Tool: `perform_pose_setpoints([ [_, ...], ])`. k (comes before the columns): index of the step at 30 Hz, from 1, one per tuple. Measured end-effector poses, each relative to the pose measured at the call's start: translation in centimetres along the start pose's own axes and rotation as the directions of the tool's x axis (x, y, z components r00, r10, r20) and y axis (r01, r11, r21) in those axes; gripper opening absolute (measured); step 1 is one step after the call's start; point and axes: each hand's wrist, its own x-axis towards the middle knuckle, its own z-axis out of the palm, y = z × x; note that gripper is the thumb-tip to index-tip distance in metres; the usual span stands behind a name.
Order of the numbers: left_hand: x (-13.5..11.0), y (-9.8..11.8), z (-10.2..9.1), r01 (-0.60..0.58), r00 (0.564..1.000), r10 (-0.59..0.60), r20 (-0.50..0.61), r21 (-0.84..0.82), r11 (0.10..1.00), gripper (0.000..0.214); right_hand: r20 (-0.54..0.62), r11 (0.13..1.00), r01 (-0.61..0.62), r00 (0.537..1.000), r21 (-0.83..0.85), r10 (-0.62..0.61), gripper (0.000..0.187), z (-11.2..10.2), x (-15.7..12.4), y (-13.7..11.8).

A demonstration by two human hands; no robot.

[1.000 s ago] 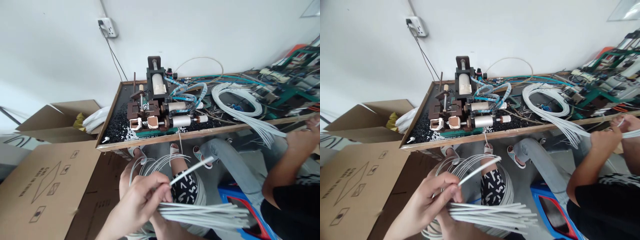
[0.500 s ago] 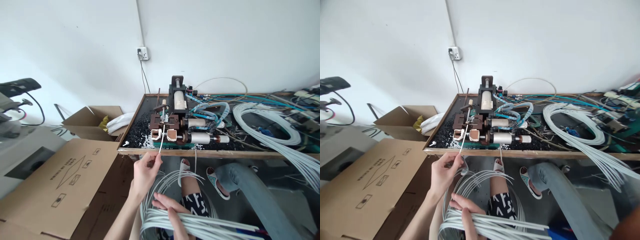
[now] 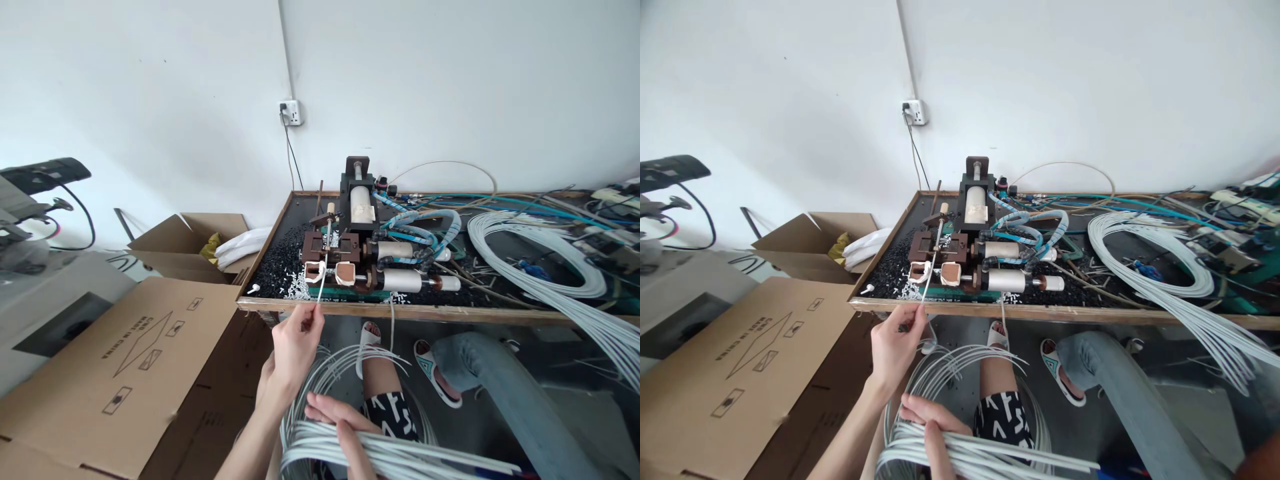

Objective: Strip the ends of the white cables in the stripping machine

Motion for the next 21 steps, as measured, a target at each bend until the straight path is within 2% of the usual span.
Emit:
perform_pose_setpoints([
  [8, -0.3, 0.1, 0.3, -0.019, 0.999, 0.019, -0.037, 0.001, 1.0, 0.018, -0.003, 1.0, 0.0, 1.0, -0.007, 0.0, 0.043, -0.2, 0.1, 0.4],
  [16, -0.4, -0.1, 0.5, -0.033, 0.999, 0.032, -0.041, -0.017, 0.999, 0.018, -0.023, 0.998, -0.02, 1.0, -0.055, 0.019, 0.028, -0.1, 0.4, 1.2],
  [21, -0.4, -0.5, 0.8, -0.041, 0.997, 0.041, -0.058, 0.001, 0.999, 0.018, -0.033, 0.995, -0.039, 0.999, -0.096, 0.036, 0.028, -0.1, 0.7, 2.0],
])
